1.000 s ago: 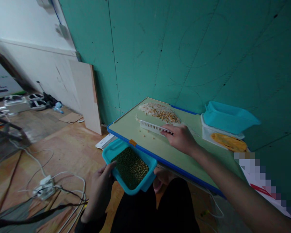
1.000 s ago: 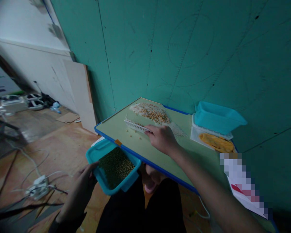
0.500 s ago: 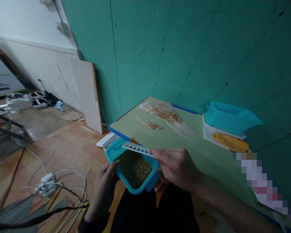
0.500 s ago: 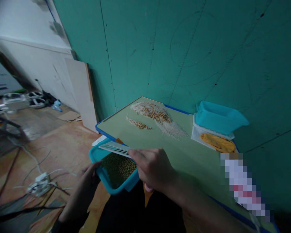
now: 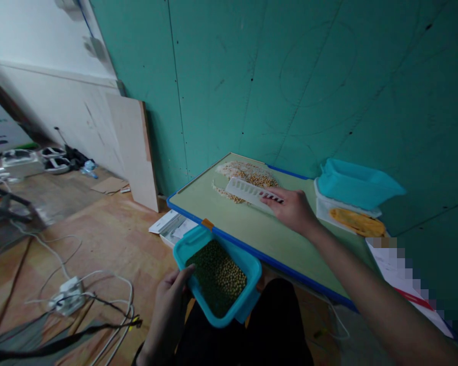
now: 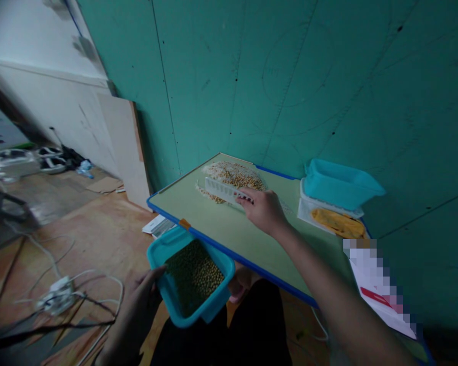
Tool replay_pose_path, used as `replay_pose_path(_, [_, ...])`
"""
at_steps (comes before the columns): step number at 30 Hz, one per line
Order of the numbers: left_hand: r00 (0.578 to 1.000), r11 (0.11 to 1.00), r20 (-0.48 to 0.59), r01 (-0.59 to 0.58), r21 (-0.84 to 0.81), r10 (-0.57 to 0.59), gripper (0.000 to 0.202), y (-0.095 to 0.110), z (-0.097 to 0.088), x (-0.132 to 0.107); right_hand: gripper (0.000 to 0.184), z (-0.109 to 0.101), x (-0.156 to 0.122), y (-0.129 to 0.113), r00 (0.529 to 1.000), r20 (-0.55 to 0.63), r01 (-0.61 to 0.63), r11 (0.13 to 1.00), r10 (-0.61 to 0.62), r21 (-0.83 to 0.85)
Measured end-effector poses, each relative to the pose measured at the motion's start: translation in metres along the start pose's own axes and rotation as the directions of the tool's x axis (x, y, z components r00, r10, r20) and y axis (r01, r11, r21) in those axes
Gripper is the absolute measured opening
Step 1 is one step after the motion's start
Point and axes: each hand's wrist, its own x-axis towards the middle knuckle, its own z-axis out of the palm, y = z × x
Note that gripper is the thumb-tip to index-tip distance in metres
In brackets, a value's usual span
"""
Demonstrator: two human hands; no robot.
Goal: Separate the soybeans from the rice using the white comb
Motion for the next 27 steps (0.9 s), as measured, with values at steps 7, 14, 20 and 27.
replay_pose_path(7, [1.0,1.0,-0.009,-0.003,0.019,0.004,0.032,0.003,0.003,-0.005,0.021,0.014,0.013,0.002,0.994,0.088,0.062,0.996,-0.067,0.059])
replay_pose_path(14, [1.0,1.0,-0.007,-0.005,0.028,0.005,0.041,-0.003,-0.003,0.002,0.019,0.018,0.014,0.007,0.992,0.089,0.077,0.994,-0.084,0.074])
replay_pose_path(20, [1.0,0.999,0.024,0.006,0.046,-0.007,0.036,-0.005,-0.004,0.005,0.018,0.016,0.013,0.001,0.99,0.092,0.096,0.992,-0.103,0.079])
replay_pose_path(27, [1.0,0.999,0.002,0.013,0.048,-0.013,0.033,-0.009,-0.008,0.009,0.021,0.011,0.007,-0.009,0.985,0.122,0.108,0.989,-0.12,0.105])
